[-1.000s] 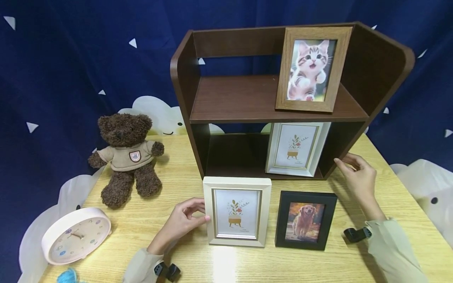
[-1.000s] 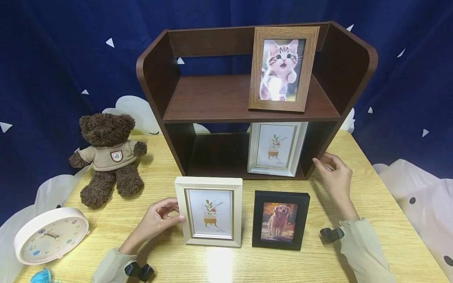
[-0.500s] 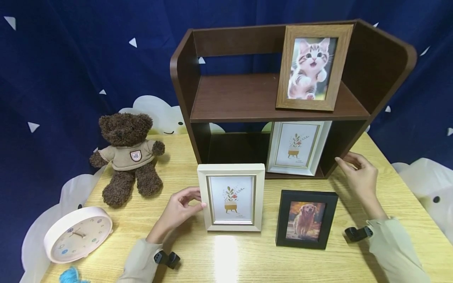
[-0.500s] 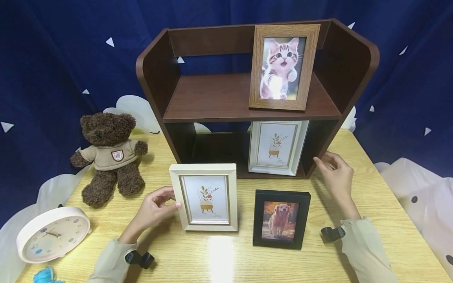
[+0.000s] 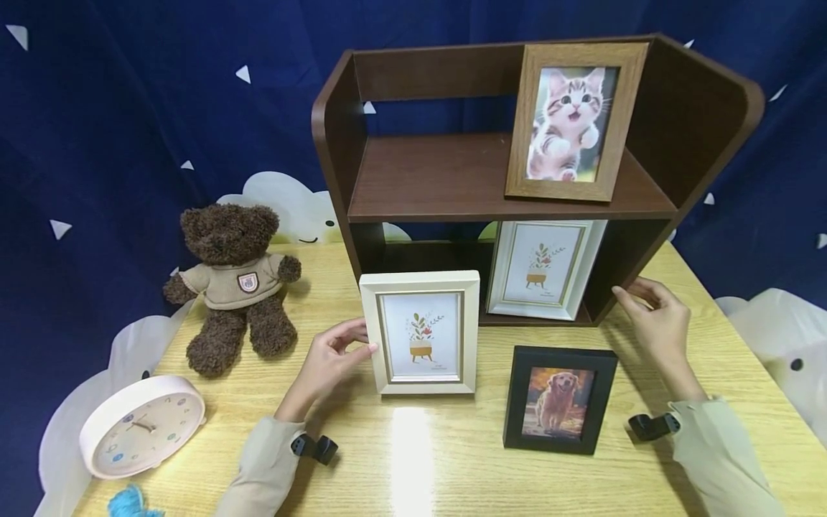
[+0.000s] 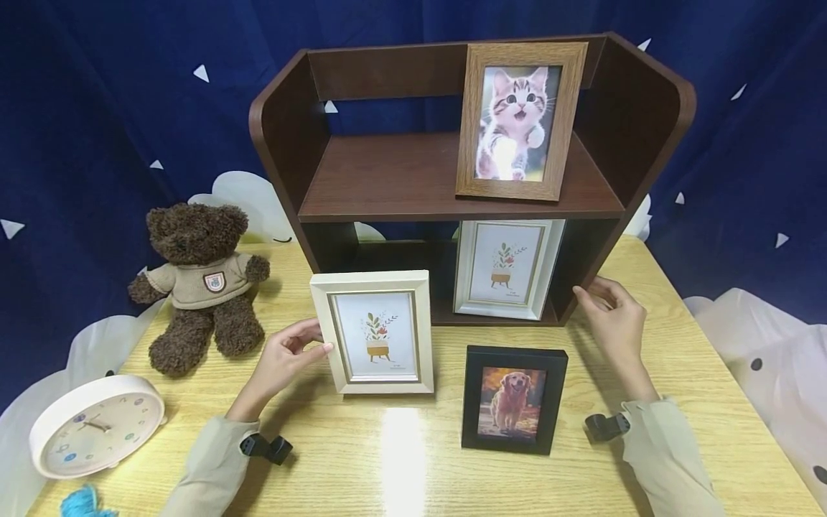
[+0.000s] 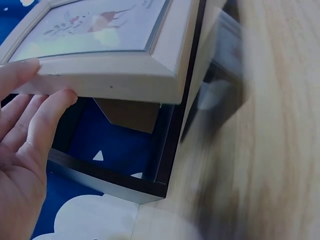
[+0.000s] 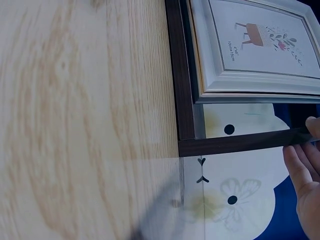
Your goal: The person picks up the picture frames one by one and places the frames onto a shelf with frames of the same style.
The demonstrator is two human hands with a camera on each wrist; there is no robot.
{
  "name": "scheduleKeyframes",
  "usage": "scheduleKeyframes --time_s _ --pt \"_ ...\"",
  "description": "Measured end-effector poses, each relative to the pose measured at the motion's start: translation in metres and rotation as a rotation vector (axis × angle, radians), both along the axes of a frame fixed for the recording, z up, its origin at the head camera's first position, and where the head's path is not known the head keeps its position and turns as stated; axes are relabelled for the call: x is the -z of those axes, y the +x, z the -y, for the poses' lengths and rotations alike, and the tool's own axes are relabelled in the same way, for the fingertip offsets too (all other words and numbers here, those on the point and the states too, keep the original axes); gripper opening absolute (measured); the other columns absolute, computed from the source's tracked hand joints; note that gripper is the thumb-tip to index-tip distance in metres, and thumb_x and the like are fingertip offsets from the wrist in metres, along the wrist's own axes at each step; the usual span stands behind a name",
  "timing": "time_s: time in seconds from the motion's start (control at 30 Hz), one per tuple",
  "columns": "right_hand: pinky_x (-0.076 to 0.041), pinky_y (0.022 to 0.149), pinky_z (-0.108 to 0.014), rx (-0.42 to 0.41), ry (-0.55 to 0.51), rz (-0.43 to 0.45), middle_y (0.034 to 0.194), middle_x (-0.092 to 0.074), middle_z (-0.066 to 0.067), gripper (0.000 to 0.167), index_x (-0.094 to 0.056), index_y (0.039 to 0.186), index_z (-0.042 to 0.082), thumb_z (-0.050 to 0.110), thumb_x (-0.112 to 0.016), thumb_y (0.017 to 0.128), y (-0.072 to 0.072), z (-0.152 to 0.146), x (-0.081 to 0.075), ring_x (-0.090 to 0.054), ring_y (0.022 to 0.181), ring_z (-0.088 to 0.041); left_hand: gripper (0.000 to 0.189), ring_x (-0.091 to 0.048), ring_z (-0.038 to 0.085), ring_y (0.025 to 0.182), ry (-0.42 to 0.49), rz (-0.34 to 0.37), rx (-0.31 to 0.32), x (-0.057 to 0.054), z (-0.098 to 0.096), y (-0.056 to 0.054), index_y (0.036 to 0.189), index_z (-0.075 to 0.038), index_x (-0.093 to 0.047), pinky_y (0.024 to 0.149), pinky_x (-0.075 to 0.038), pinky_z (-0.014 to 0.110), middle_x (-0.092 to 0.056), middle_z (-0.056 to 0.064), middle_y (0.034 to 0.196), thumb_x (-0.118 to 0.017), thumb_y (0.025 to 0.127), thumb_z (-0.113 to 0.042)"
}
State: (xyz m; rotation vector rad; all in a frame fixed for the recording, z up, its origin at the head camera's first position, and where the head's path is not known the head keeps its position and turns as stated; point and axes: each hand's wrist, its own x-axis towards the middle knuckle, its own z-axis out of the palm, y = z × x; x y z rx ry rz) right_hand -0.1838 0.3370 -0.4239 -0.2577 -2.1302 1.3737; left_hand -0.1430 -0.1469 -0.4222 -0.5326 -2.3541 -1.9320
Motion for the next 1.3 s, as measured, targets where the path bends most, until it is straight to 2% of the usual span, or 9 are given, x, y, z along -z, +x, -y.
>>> scheduleKeyframes --time_s 0.27,0.6,0.8,0.9,1.13,1.3 --pt "-0.045 0.069 -0.001 0.000 0.001 -0.014 0.079 -0.062 0.028 0.018 -0.070 0.097 0.010 0.004 -0.074 0.080 0.000 -0.002 0.003 -0.059 0.077 0.013 0.044 -0.062 0.005 0.092 0.004 -0.038 -0.036 0.004 -0.008 -0.010 0.123 0.010 -0.056 0.089 -0.052 0.028 -0.066 0.025 0.103 -0.069 0.082 0.003" --pt "-0.044 0.067 0.000 0.003 0.022 0.007 0.080 -0.061 0.029 0.018 -0.070 0.099 0.008 0.006 -0.074 0.081 0.002 -0.001 0.000 -0.058 0.077 0.015 0.044 -0.059 0.007 0.097 0.013 0.031 -0.065 0.003 -0.017 -0.025 0.127 0.009 -0.054 0.096 -0.048 0.032 -0.063 0.025 0.111 -0.067 0.086 -0.002" --pt "-0.045 0.068 -0.001 0.000 -0.002 -0.002 0.080 -0.062 0.028 0.018 -0.070 0.098 0.007 0.004 -0.074 0.080 0.001 0.001 -0.003 -0.059 0.077 0.014 0.045 -0.059 0.009 0.097 0.028 0.030 -0.089 0.004 -0.023 -0.033 0.129 0.007 -0.054 0.098 -0.046 0.041 -0.064 0.024 0.112 -0.067 0.087 -0.003" --pt "-0.045 0.068 -0.001 -0.002 -0.004 -0.006 0.079 -0.062 0.028 0.017 -0.070 0.097 0.006 0.004 -0.074 0.080 0.000 0.002 -0.004 -0.059 0.077 0.014 0.045 -0.060 0.010 0.097 0.034 0.026 -0.109 0.002 -0.027 -0.035 0.130 0.007 -0.053 0.096 -0.047 0.039 -0.064 0.024 0.110 -0.066 0.087 -0.002" --pt "-0.045 0.068 -0.001 0.000 0.000 -0.001 0.080 -0.062 0.028 0.018 -0.070 0.098 0.007 0.005 -0.074 0.081 -0.001 0.000 -0.001 -0.059 0.077 0.013 0.047 -0.060 0.009 0.096 0.032 0.049 -0.138 -0.001 -0.032 -0.037 0.132 0.007 -0.050 0.083 -0.051 0.018 -0.064 0.025 0.110 -0.064 0.089 -0.003" --pt "-0.045 0.069 -0.001 0.001 -0.015 0.010 0.080 -0.062 0.027 0.018 -0.071 0.098 0.009 0.005 -0.074 0.081 -0.001 -0.002 0.001 -0.059 0.078 0.013 0.046 -0.059 0.006 0.094 0.057 0.049 -0.139 -0.002 -0.035 -0.041 0.132 0.007 -0.050 0.077 -0.052 0.016 -0.062 0.026 0.115 -0.064 0.089 -0.002"
